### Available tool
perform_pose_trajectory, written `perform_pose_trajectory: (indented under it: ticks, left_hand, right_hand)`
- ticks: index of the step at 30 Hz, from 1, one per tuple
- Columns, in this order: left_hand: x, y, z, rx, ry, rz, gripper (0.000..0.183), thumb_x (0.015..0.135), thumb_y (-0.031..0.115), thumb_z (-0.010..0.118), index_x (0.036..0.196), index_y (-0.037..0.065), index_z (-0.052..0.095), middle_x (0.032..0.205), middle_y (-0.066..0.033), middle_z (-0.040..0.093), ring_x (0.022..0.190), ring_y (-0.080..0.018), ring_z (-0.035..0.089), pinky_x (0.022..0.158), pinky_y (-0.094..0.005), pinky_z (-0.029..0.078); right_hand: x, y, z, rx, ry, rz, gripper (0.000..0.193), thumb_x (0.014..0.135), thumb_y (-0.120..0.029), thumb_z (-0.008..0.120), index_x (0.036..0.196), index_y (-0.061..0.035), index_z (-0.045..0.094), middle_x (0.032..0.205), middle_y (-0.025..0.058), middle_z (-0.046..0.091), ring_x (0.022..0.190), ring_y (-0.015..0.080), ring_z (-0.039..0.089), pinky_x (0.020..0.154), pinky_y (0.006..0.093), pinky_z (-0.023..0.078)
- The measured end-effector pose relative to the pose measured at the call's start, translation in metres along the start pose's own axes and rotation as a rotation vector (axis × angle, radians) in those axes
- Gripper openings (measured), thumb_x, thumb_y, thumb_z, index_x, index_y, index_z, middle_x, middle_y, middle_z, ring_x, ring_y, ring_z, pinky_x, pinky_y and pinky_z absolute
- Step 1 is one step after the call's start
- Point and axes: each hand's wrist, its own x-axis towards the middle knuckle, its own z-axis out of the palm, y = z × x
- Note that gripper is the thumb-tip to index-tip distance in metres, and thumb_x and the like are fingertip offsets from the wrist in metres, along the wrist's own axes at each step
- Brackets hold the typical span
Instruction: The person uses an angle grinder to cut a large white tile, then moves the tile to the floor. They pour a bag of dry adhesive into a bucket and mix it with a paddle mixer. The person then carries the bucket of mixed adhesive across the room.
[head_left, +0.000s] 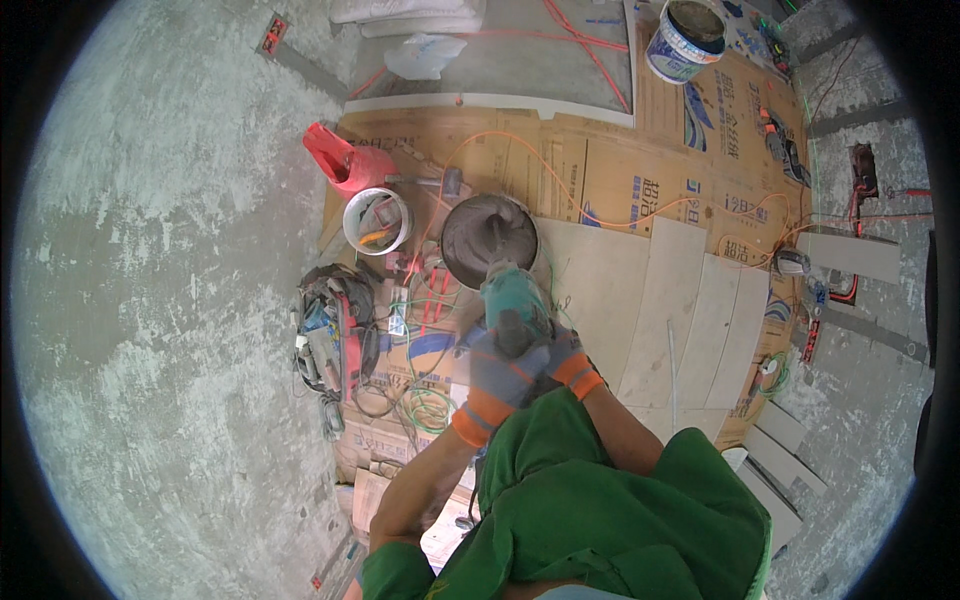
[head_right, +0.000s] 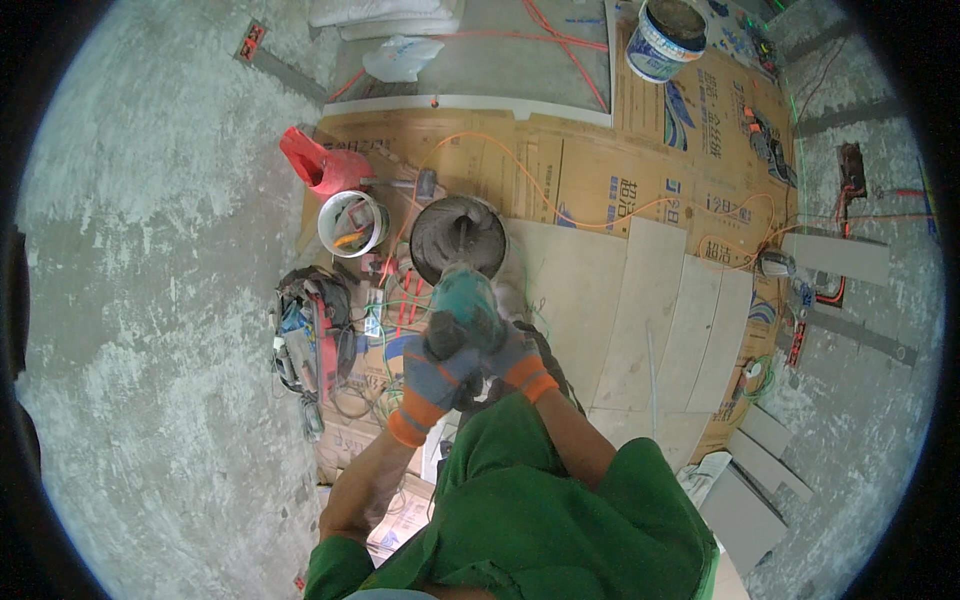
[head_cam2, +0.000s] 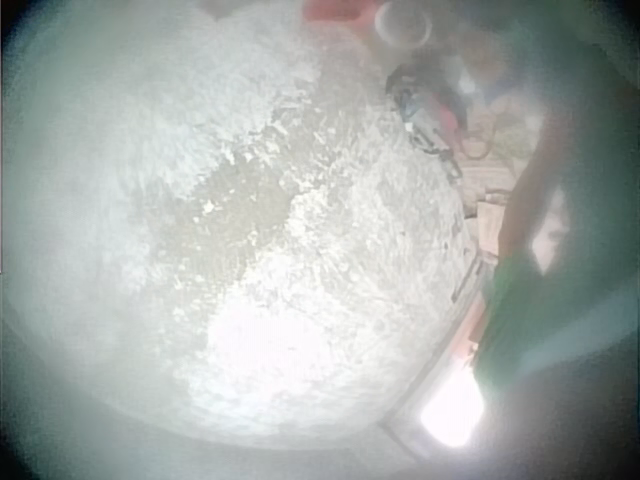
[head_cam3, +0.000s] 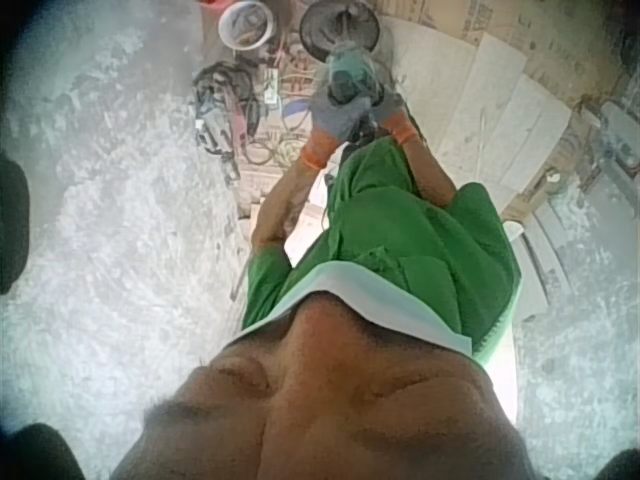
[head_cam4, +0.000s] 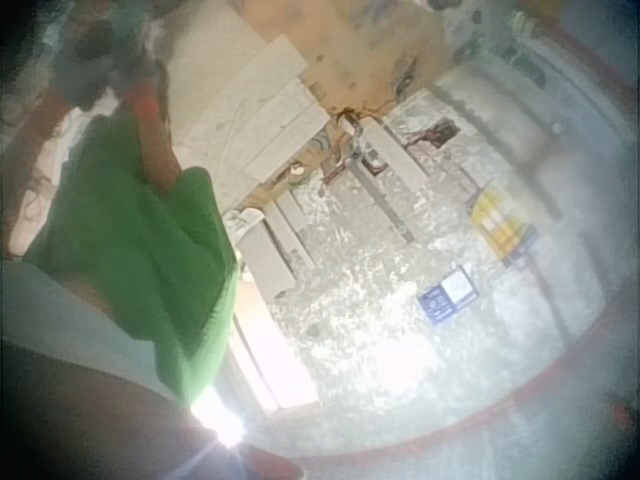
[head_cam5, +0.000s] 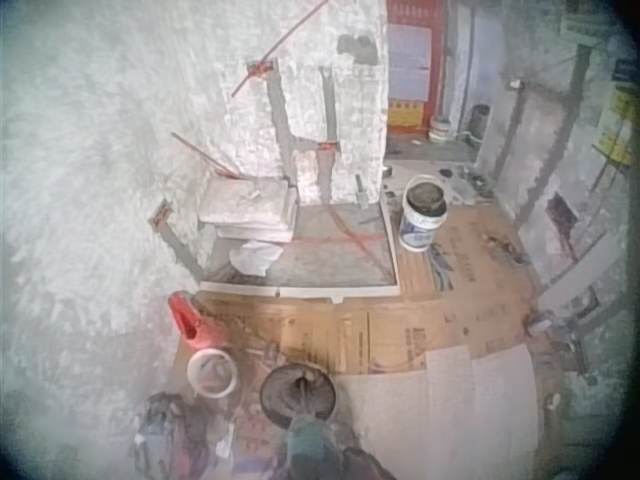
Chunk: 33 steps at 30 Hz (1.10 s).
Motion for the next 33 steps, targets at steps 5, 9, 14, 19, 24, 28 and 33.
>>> perform_pose_trajectory:
  ticks: [5, 9, 14, 19, 24, 28, 33]
  left_hand:
    - [0.004, -0.003, 0.005, 0.048, -0.025, 0.057, 0.028, 0.066, 0.009, 0.068, 0.09, -0.003, 0.058, 0.079, -0.0082, 0.063, 0.069, -0.0134, 0.058, 0.062, -0.0278, 0.048]
    - [0.016, -0.007, 0.012, -0.096, -0.045, -0.044, 0.028, 0.067, 0.009, 0.068, 0.09, -0.002, 0.058, 0.079, -0.0079, 0.063, 0.07, -0.0141, 0.059, 0.063, -0.0276, 0.048]
    - [0.048, -0.02, 0.013, -0.074, -0.083, -0.044, 0.025, 0.069, 0.009, 0.064, 0.092, 0.0, 0.058, 0.08, -0.0066, 0.063, 0.07, -0.0143, 0.059, 0.062, -0.0284, 0.048]
    - [0.09, -0.041, 0.016, 0.017, -0.075, 0.321, 0.022, 0.068, 0.004, 0.061, 0.09, 0.001, 0.06, 0.081, -0.0044, 0.061, 0.071, -0.0124, 0.057, 0.063, -0.0269, 0.047]
    - [0.147, -0.075, 0.037, -0.197, -0.043, 0.141, 0.02, 0.069, -0.003, 0.059, 0.088, 0.002, 0.061, 0.081, -0.0005, 0.062, 0.073, -0.0089, 0.056, 0.067, -0.0249, 0.046]
    - [0.19, -0.104, 0.057, 0.043, 0.071, 0.228, 0.02, 0.066, -0.001, 0.06, 0.085, 0.003, 0.057, 0.077, -0.0013, 0.059, 0.07, -0.0102, 0.053, 0.065, -0.0256, 0.045]
    - [0.21, -0.122, 0.067, 0.138, 0.1, 0.137, 0.024, 0.062, 0.007, 0.064, 0.084, 0.004, 0.055, 0.075, -0.0052, 0.057, 0.069, -0.0125, 0.053, 0.062, -0.0266, 0.043]
  right_hand:
    - [0.004, 0.015, 0.0, -0.131, 0.001, -0.033, 0.053, 0.069, -0.025, 0.065, 0.116, -0.0086, 0.048, 0.108, 0.0147, 0.059, 0.099, 0.031, 0.057, 0.084, 0.0377, 0.047]
    - [0.008, 0.025, 0.001, 0.067, 0.133, -0.084, 0.048, 0.07, -0.028, 0.064, 0.112, -0.0081, 0.051, 0.106, 0.0149, 0.059, 0.097, 0.0315, 0.058, 0.083, 0.038, 0.047]
    - [0.028, 0.031, -0.001, -0.112, 0.022, 0.071, 0.046, 0.073, -0.026, 0.061, 0.114, -0.008, 0.051, 0.107, 0.016, 0.059, 0.099, 0.0316, 0.057, 0.084, 0.0383, 0.045]
    - [0.058, 0.045, -0.004, -0.168, 0.044, 0.049, 0.048, 0.071, -0.027, 0.064, 0.112, -0.0042, 0.053, 0.101, 0.0209, 0.06, 0.095, 0.0342, 0.058, 0.08, 0.0392, 0.047]
    - [0.094, 0.087, 0.002, -0.233, 0.097, -0.122, 0.042, 0.08, -0.029, 0.052, 0.118, -0.0097, 0.051, 0.108, 0.0169, 0.059, 0.099, 0.0317, 0.056, 0.084, 0.0386, 0.044]
    - [0.124, 0.116, 0.004, -0.325, -0.066, -0.007, 0.05, 0.076, -0.036, 0.056, 0.118, -0.0095, 0.049, 0.109, 0.0155, 0.058, 0.099, 0.0337, 0.056, 0.083, 0.0391, 0.045]
    - [0.137, 0.132, -0.003, -0.488, -0.179, -0.033, 0.051, 0.075, -0.037, 0.06, 0.115, -0.0073, 0.052, 0.114, 0.0149, 0.056, 0.106, 0.0271, 0.054, 0.09, 0.0368, 0.042]
